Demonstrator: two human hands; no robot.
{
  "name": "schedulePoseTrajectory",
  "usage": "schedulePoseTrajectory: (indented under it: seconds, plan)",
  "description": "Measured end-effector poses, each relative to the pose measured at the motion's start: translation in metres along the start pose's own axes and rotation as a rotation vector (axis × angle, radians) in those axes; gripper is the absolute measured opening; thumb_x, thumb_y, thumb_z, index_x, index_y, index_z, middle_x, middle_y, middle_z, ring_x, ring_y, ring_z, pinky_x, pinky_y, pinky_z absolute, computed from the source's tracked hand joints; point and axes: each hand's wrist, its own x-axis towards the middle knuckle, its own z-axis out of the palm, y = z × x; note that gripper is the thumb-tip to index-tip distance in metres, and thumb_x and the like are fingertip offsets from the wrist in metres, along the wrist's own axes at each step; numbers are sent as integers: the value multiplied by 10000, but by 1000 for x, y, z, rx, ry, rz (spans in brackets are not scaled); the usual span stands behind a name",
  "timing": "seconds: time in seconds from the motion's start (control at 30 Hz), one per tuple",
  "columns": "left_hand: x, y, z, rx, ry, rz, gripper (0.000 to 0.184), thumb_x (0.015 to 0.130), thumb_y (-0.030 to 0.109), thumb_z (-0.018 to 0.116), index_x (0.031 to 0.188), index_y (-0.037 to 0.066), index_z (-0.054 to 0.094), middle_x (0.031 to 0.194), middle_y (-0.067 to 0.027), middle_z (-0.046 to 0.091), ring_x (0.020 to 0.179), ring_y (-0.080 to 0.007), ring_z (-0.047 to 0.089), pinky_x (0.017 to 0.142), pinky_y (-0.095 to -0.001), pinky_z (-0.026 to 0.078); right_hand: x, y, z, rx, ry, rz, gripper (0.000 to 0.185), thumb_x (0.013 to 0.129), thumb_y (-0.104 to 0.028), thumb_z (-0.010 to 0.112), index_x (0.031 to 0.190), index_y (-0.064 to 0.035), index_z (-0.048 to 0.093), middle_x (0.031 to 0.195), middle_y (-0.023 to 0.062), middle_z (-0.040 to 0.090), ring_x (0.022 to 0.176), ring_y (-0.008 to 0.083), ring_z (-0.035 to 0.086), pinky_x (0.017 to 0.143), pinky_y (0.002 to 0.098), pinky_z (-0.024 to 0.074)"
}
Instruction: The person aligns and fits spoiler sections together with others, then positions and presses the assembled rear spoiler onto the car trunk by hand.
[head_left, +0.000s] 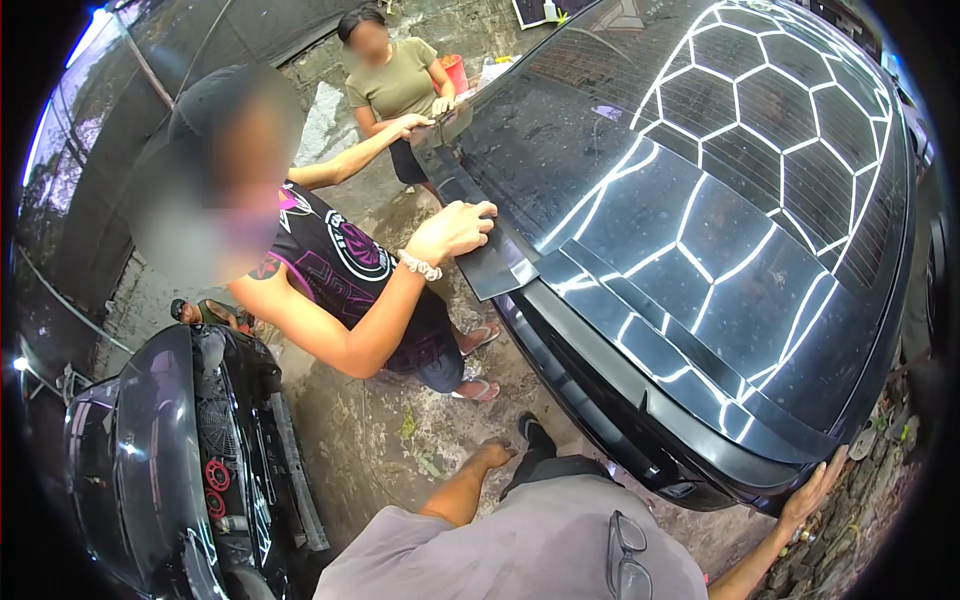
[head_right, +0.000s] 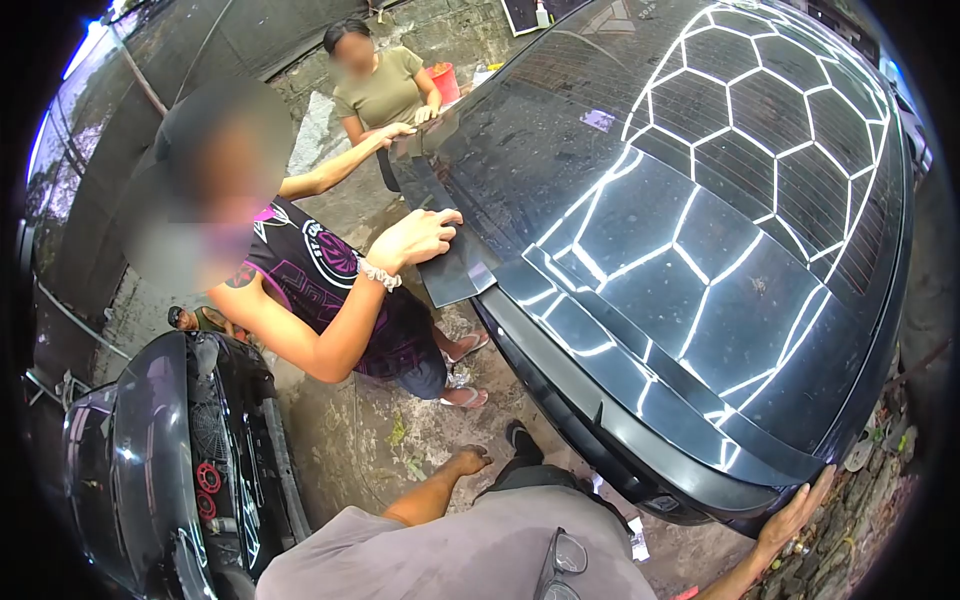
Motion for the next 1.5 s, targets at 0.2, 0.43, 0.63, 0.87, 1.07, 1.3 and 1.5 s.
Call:
schedulePoseTrajectory:
  seconds: [0.2,0.43,0.63,0.87,1.07,1.3,1.5]
  plan:
    - [15,-16,24,61,30,82,578,920,475,602,1309,49,650,1381,-221,593,1313,-366,537,1123,-408,408,-10,8,0,-20,11,-7,536,1085,-264,312,1532,27,365,1606,200,346,1501,338,293,1240,429,195]
    - [16,-18,28,93,8,77,552,928,467,585,1289,55,658,1368,-230,597,1303,-368,539,1117,-423,409,-19,7,-1,-22,25,-4,526,1084,-259,324,1529,16,380,1601,187,363,1495,334,309,1238,429,202]
    - [11,-18,26,66,10,55,546,916,467,601,1275,62,669,1326,-238,622,1256,-389,573,1086,-440,440,-23,7,0,-5,25,6,544,1083,-292,326,1529,14,379,1600,185,364,1495,336,303,1245,436,182]
    - [11,-10,22,20,13,42,552,917,471,610,1291,69,664,1344,-234,613,1271,-383,568,1085,-436,444,-23,12,2,-10,20,-2,551,1082,-299,323,1529,18,375,1601,187,362,1498,340,292,1252,443,153]
    - [14,-10,21,31,7,29,571,922,488,601,1307,69,654,1367,-224,601,1287,-377,557,1101,-427,430,-24,11,0,-25,25,-17,551,1081,-294,325,1527,27,374,1598,196,363,1497,346,294,1249,442,163]
    - [15,-14,24,59,1,33,573,923,494,591,1302,70,657,1357,-235,603,1284,-384,557,1102,-430,428,-26,13,-1,18,25,8,548,1082,-294,329,1535,12,370,1604,198,351,1496,347,298,1241,436,192]
    - [9,-13,23,40,3,47,546,917,470,593,1272,64,675,1294,-249,635,1227,-396,594,1068,-440,455,-28,13,-1,-1,26,2,550,1083,-295,321,1537,13,366,1604,202,347,1494,350,301,1235,447,207]
